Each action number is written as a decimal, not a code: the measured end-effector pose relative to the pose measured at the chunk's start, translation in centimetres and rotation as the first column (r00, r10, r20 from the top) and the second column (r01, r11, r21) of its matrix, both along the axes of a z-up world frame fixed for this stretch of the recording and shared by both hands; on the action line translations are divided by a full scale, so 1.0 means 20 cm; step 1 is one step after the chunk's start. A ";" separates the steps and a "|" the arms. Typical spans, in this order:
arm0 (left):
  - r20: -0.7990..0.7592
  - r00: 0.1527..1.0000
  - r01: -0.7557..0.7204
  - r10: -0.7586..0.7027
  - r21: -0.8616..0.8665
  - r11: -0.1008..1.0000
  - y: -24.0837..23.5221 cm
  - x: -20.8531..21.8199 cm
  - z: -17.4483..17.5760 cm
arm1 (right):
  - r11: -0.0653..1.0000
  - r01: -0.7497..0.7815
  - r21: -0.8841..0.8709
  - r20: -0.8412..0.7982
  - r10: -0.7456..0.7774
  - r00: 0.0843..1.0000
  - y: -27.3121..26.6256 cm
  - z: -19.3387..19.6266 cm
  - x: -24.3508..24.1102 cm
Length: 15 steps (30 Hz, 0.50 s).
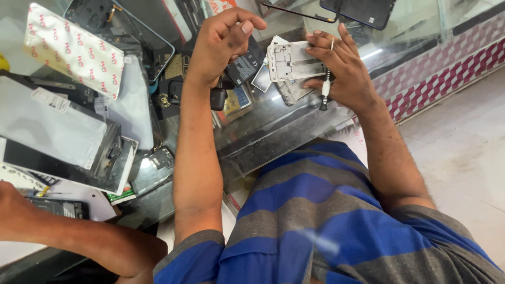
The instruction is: The person uses a precision screwdriver to remove screws from a white smartphone chassis, then sets the chassis aside. The person continues to handle other phone parts and tools on the cluttered workbench.
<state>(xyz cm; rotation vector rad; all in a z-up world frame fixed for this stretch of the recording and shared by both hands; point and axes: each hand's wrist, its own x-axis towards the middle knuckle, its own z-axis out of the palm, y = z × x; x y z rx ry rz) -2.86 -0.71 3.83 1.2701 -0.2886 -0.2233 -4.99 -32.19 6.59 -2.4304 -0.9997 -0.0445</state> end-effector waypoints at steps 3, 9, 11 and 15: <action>-0.012 0.999 0.034 -0.035 -0.075 0.997 0.01 0.00 0.00 | 0.999 -0.030 0.044 0.002 0.030 1.000 0.00 -0.01 0.03; 0.026 0.999 -0.029 0.037 -0.250 0.968 -0.01 0.02 -0.03 | 0.963 -0.038 0.266 0.103 0.011 0.995 0.01 0.02 0.11; 0.024 1.000 -0.011 0.019 -0.318 0.948 -0.03 0.02 -0.05 | 0.952 -0.042 0.302 0.151 -0.004 0.989 0.02 0.05 0.14; -0.087 0.994 0.028 -0.070 -0.415 0.910 -0.04 0.00 -0.07 | 0.953 -0.124 0.276 0.228 0.061 0.972 0.13 0.05 0.26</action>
